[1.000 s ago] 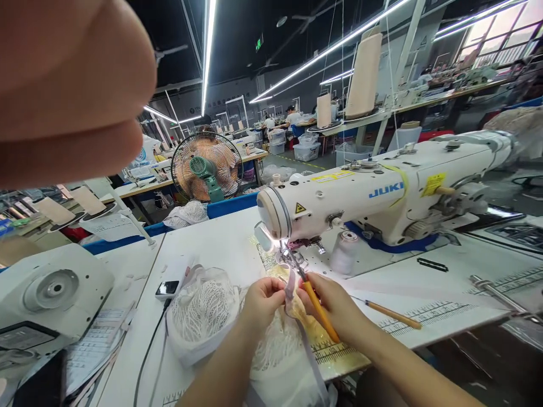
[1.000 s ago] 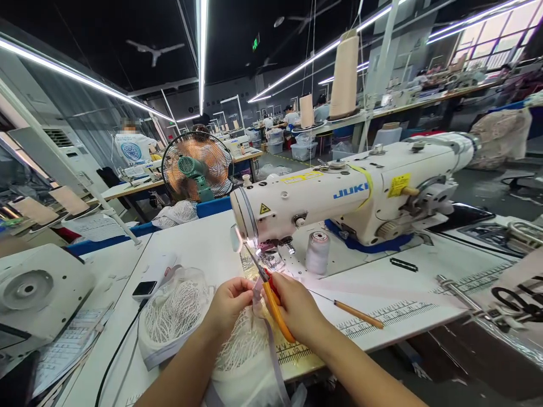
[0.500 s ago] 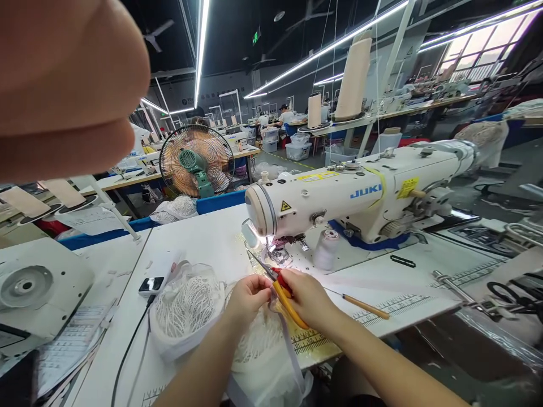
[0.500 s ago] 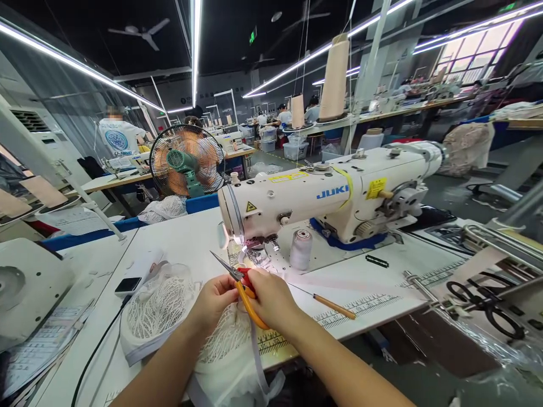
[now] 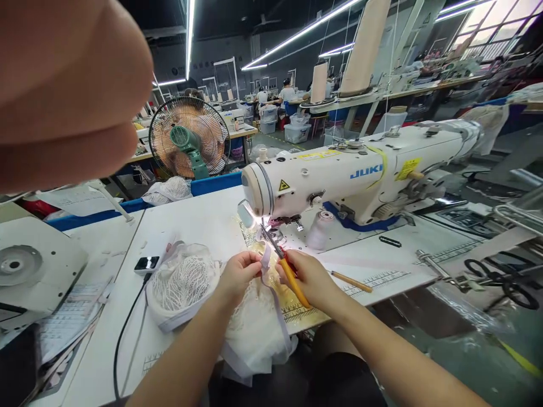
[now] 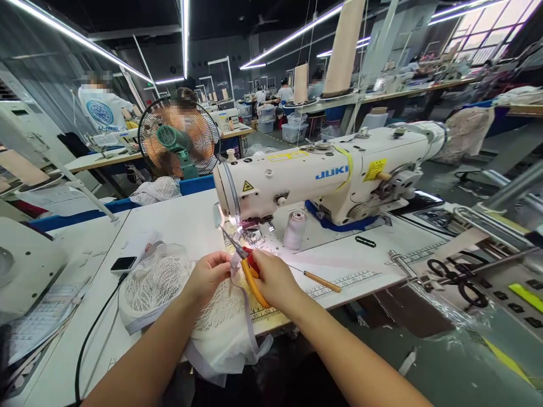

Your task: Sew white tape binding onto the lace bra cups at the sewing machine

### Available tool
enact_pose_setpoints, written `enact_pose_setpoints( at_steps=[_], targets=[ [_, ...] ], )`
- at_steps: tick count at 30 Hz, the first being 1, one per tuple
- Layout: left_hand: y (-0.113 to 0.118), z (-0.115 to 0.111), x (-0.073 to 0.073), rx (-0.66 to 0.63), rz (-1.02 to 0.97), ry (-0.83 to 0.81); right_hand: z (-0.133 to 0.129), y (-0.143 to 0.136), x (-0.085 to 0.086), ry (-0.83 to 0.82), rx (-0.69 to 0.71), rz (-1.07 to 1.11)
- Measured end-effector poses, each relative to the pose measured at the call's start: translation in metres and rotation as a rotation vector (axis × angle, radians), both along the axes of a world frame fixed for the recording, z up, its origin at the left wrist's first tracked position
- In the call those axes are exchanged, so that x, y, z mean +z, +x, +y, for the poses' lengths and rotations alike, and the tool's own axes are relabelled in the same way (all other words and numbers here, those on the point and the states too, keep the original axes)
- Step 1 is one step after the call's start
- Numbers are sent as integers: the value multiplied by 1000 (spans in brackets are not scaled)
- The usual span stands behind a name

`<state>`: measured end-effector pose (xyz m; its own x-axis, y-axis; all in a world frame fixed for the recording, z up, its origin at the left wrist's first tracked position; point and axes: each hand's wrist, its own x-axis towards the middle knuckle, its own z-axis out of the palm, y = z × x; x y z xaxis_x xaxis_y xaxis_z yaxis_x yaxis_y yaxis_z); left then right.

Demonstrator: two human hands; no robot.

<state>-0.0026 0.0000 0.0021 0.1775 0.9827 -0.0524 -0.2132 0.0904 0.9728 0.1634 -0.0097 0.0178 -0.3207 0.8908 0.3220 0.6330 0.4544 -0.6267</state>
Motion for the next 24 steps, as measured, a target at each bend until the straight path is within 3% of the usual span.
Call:
enact_pose_setpoints(
  at_steps=[4, 12, 19, 24],
  targets=[
    [0, -2, 5, -32, -62, -36, 3, -5, -3, -46, 0, 68],
    [2, -3, 5, -56, -80, -67, 6, -16, -6, -141, -140, 230],
    [4, -3, -1, -75, -37, 29, 6, -21, -3, -16, -172, 156],
    [4, -2, -2, -31, -72, -26, 9, -19, -8, 11, -159, 199]
  ],
)
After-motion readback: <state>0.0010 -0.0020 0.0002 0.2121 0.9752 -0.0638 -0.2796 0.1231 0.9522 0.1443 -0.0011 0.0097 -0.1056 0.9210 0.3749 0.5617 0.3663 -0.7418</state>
